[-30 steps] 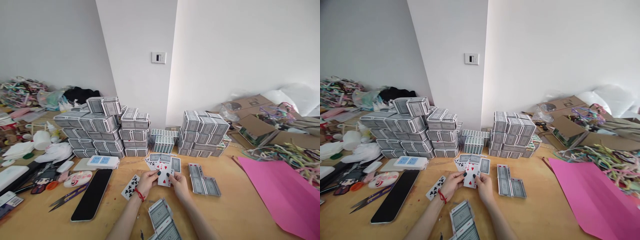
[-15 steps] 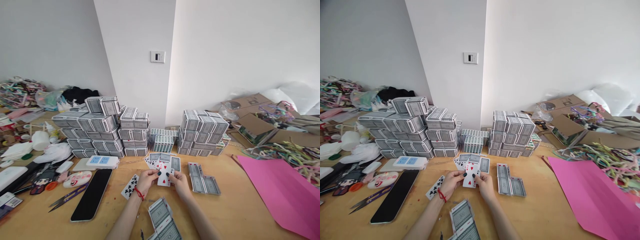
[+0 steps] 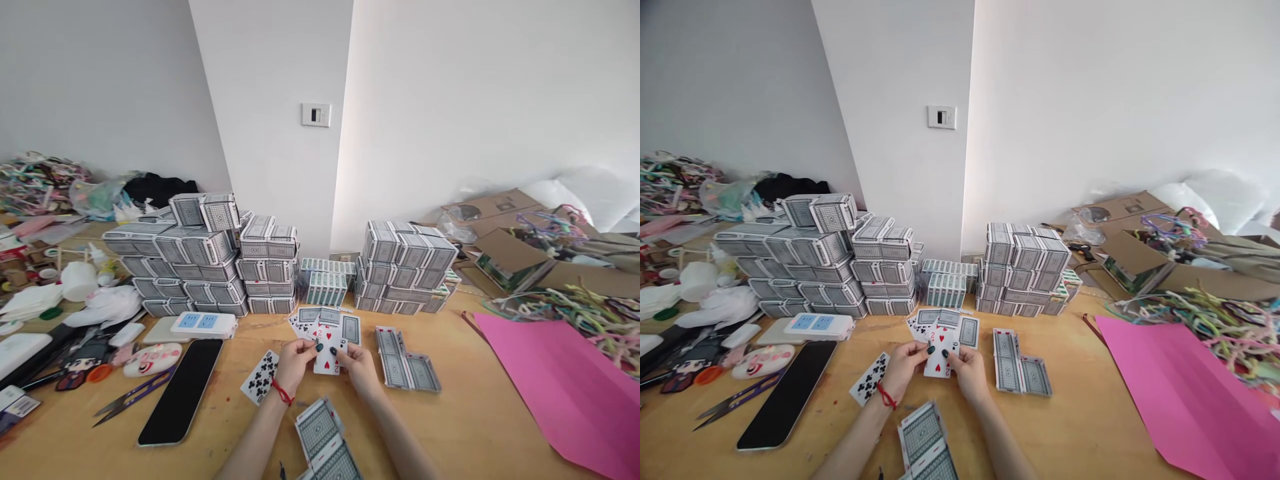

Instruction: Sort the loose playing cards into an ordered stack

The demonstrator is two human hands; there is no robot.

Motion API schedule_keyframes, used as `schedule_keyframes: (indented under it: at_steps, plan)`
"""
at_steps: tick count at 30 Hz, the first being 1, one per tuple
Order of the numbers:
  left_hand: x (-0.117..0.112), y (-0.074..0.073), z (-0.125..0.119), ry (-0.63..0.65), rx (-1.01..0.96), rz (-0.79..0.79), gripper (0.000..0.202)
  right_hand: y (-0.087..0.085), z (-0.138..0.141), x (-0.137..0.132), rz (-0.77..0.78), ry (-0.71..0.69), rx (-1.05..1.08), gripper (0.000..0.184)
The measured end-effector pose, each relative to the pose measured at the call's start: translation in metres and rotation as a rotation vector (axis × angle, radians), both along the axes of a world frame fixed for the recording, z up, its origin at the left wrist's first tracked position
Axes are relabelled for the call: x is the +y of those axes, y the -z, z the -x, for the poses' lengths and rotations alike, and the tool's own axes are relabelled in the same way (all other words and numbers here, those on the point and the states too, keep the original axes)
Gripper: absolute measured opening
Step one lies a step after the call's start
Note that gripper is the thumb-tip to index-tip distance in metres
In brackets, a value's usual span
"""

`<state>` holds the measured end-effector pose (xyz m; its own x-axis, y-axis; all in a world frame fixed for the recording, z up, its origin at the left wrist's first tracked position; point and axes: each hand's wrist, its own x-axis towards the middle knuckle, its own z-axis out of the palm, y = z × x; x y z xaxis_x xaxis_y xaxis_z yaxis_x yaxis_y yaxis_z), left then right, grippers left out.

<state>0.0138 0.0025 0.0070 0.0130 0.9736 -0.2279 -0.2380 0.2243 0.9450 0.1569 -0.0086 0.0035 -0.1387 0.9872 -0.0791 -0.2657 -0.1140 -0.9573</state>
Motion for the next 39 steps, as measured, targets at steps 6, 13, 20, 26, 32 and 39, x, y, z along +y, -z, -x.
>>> schedule_keyframes:
  at_steps: [6,13,20,26,32,39]
  plan:
    - [0.0,0.004,-0.004,-0.107,0.192,-0.11,0.019,-0.004,0.004,0.0,-0.008,-0.033,0.035,0.044]
    - [-0.004,0.002,-0.002,-0.037,0.307,-0.259,0.017,-0.006,0.004,0.0,0.025,-0.049,0.023,0.049]
    - [-0.012,-0.009,-0.005,-0.02,0.294,-0.306,0.025,-0.011,0.003,-0.004,0.005,-0.079,0.039,0.043]
    - [-0.01,-0.009,-0.003,0.034,0.228,-0.274,0.025,-0.008,0.006,-0.007,0.019,-0.098,0.049,0.036]
    - [-0.012,-0.015,-0.001,0.056,0.347,-0.337,0.025,-0.005,0.004,-0.007,0.031,-0.121,0.039,0.035]
    - [-0.012,-0.015,0.0,0.046,0.435,-0.377,0.028,-0.005,0.004,-0.005,0.025,-0.145,0.033,0.036]
